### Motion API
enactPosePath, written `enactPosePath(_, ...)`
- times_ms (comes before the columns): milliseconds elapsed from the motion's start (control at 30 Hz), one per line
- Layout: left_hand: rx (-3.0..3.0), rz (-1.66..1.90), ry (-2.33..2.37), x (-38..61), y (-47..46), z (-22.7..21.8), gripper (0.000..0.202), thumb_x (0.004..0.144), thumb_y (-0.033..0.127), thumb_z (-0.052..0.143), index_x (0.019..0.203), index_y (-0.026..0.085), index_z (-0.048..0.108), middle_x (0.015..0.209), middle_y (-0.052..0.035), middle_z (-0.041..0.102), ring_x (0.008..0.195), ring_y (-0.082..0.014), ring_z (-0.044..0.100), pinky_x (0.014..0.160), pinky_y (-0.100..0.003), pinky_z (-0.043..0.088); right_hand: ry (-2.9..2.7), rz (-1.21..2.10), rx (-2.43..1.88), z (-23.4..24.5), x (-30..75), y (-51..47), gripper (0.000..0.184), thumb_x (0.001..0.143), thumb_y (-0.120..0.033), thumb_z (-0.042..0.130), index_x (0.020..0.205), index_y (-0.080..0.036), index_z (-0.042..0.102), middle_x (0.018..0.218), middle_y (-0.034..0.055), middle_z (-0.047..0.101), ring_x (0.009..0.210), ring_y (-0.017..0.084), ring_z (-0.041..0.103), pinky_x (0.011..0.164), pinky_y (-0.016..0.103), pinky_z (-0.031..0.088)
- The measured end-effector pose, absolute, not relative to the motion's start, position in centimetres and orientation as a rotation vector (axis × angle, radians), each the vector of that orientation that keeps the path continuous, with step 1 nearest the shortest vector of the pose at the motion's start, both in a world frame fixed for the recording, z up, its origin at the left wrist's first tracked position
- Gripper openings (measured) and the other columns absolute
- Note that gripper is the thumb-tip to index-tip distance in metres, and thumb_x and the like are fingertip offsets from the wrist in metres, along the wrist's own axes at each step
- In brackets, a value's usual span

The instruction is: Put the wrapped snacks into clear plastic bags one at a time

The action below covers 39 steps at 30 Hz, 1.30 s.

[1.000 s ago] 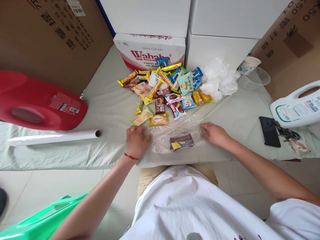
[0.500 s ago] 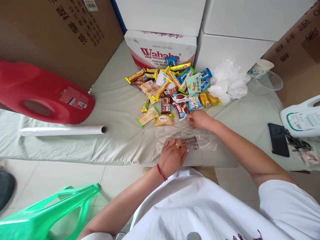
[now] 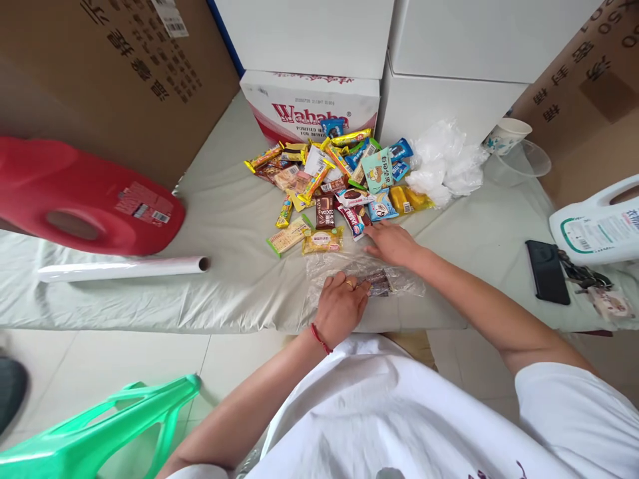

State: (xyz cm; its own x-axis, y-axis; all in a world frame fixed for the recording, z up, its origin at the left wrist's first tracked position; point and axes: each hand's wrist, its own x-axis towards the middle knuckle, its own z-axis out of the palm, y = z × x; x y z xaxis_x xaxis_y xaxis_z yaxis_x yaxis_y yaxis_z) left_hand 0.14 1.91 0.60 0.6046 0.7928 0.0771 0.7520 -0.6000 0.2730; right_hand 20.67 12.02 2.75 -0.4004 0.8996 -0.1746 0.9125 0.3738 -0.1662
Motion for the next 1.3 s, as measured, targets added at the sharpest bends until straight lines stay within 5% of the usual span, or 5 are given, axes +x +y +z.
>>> enactPosePath(200, 2.590, 0.274, 1.264, 0.2, 2.2, 1.1, 0.031, 0.102, 0.032, 0.049, 0.117, 0.026, 0.075, 0.092, -0.0113, 0.068, 0.094, -0.0287, 0.055, 0.077, -0.042, 0.038, 2.504, -0.615, 1.614, 2.4, 20.6, 14.2, 0.013, 0.090, -0.026, 0.067, 0.097, -0.019, 0.074, 0.101, 0.0070, 0.073, 0.098, 0.024, 0.061, 0.090, 0.032, 0.042)
enactPosePath(767, 2.148, 0.969, 1.178, -4.3, 1.8, -1.4, 0.026, 0.098, 0.028, 0.051, 0.092, 0.023, 0.075, 0.077, -0.0043, 0.068, 0.081, -0.0199, 0.060, 0.081, -0.035, 0.048, 2.949, -0.723, 1.099, 1.4, 21.5, 0.7, 0.029, 0.102, -0.013, 0.044, 0.102, -0.022, 0.072, 0.150, 0.0056, 0.058, 0.097, 0.019, 0.067, 0.082, 0.033, 0.050)
enactPosePath(967, 1.476, 1.087, 1.873, -6.9, 5.8, -0.7, 0.040, 0.105, 0.040, 0.032, 0.109, 0.021, 0.067, 0.114, -0.0119, 0.070, 0.108, -0.0237, 0.064, 0.096, -0.040, 0.051, 2.904, -0.588, 1.096, 1.3, 20.9, 0.3, 0.031, 0.102, -0.013, 0.042, 0.099, -0.024, 0.071, 0.153, 0.0033, 0.056, 0.093, 0.020, 0.066, 0.077, 0.035, 0.048)
enactPosePath(1167, 1.877, 0.429, 1.754, -5.9, 5.7, -0.1, 0.024, 0.079, 0.045, 0.073, 0.078, 0.021, 0.070, 0.144, -0.0138, 0.059, 0.141, -0.0408, 0.042, 0.105, -0.056, 0.046, 2.832, -0.708, 1.300, 0.9, 20.9, 0.0, 0.028, 0.104, -0.019, 0.042, 0.112, -0.024, 0.068, 0.142, 0.0065, 0.063, 0.101, 0.021, 0.065, 0.084, 0.035, 0.048)
enactPosePath(1300, 1.667, 0.627, 1.623, -7.4, 2.9, 1.3, 0.020, 0.079, 0.040, 0.069, 0.072, 0.021, 0.064, 0.102, -0.0082, 0.071, 0.099, -0.0237, 0.067, 0.077, -0.033, 0.055, 2.655, -0.987, 1.674, 0.5, 20.7, -0.1, 0.018, 0.102, -0.028, 0.049, 0.116, -0.022, 0.060, 0.107, 0.0062, 0.071, 0.090, 0.020, 0.063, 0.080, 0.031, 0.045)
